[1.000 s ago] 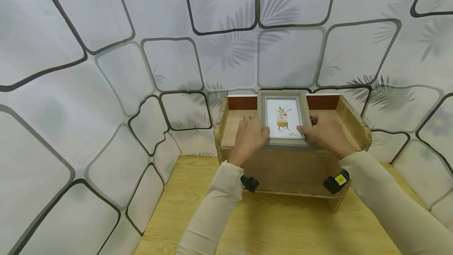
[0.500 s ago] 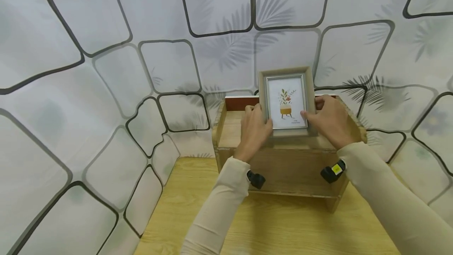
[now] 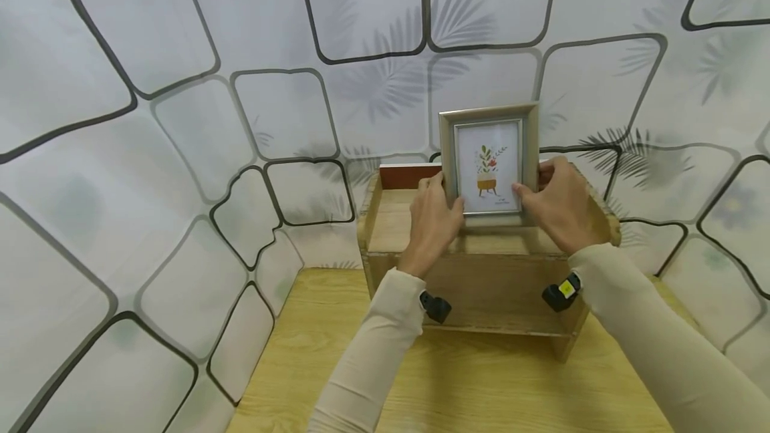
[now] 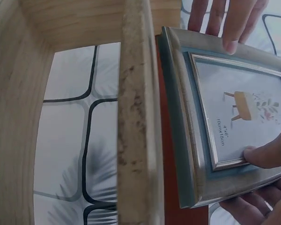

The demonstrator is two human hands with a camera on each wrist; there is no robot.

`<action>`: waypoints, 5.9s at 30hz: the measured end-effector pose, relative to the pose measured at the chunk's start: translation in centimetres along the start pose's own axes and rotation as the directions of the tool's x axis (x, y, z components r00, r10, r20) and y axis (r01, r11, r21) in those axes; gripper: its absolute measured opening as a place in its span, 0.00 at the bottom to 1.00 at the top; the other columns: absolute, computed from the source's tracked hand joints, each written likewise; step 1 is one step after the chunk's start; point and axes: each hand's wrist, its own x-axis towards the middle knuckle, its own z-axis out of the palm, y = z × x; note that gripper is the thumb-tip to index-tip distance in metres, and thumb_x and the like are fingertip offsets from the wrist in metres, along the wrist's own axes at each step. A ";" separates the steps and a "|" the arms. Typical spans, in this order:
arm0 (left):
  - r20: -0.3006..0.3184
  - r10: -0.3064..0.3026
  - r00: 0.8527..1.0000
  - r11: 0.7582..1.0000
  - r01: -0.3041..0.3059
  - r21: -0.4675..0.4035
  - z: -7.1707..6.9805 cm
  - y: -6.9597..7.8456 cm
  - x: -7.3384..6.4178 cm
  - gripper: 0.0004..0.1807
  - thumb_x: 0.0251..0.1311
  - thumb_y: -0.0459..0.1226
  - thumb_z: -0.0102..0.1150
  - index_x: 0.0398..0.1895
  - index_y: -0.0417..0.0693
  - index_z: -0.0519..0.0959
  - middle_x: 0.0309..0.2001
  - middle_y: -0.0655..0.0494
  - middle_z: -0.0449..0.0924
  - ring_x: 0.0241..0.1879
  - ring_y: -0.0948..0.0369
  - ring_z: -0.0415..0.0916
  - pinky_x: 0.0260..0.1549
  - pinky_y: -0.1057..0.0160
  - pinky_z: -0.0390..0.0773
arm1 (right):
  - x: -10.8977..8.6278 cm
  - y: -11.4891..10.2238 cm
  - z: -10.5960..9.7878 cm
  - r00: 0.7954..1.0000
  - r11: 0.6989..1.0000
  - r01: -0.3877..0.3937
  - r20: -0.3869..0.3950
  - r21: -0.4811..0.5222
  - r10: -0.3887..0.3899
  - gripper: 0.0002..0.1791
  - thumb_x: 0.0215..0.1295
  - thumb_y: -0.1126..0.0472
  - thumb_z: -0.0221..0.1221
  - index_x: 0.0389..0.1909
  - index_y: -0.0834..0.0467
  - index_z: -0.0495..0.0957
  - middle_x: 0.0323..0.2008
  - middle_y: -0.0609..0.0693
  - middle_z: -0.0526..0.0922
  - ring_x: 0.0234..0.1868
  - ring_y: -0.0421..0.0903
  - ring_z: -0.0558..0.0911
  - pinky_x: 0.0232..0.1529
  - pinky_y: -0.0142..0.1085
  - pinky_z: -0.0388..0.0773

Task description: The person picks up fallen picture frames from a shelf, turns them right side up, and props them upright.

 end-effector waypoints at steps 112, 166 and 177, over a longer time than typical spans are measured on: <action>-0.185 0.224 0.957 0.960 -0.249 -0.126 2.2 0.6 -2.3 0.09 0.74 0.39 0.56 0.43 0.41 0.80 0.38 0.51 0.81 0.36 0.60 0.80 0.38 0.69 0.77 | 6.4 -8.2 -4.0 0.790 0.931 0.356 0.559 -0.079 -0.254 0.65 0.54 0.48 0.76 0.79 0.68 0.43 0.79 0.66 0.44 0.78 0.64 0.47 0.75 0.57 0.49; -0.065 0.250 0.966 0.936 -0.224 0.271 -0.7 -3.8 -1.2 0.07 0.64 0.30 0.64 0.41 0.44 0.89 0.35 0.54 0.89 0.34 0.56 0.87 0.36 0.57 0.84 | 7.7 -9.9 0.3 0.696 0.921 0.381 0.633 0.077 -0.341 0.61 0.53 0.57 0.76 0.78 0.69 0.46 0.79 0.65 0.45 0.80 0.61 0.44 0.77 0.54 0.43; -0.059 0.227 0.972 0.947 -0.206 0.246 -0.7 -4.0 -1.1 0.06 0.64 0.30 0.65 0.41 0.43 0.89 0.36 0.54 0.89 0.34 0.57 0.87 0.38 0.58 0.84 | 7.7 -9.9 0.8 0.678 0.920 0.381 0.649 0.090 -0.345 0.61 0.56 0.57 0.75 0.79 0.67 0.43 0.80 0.63 0.41 0.80 0.58 0.40 0.77 0.54 0.41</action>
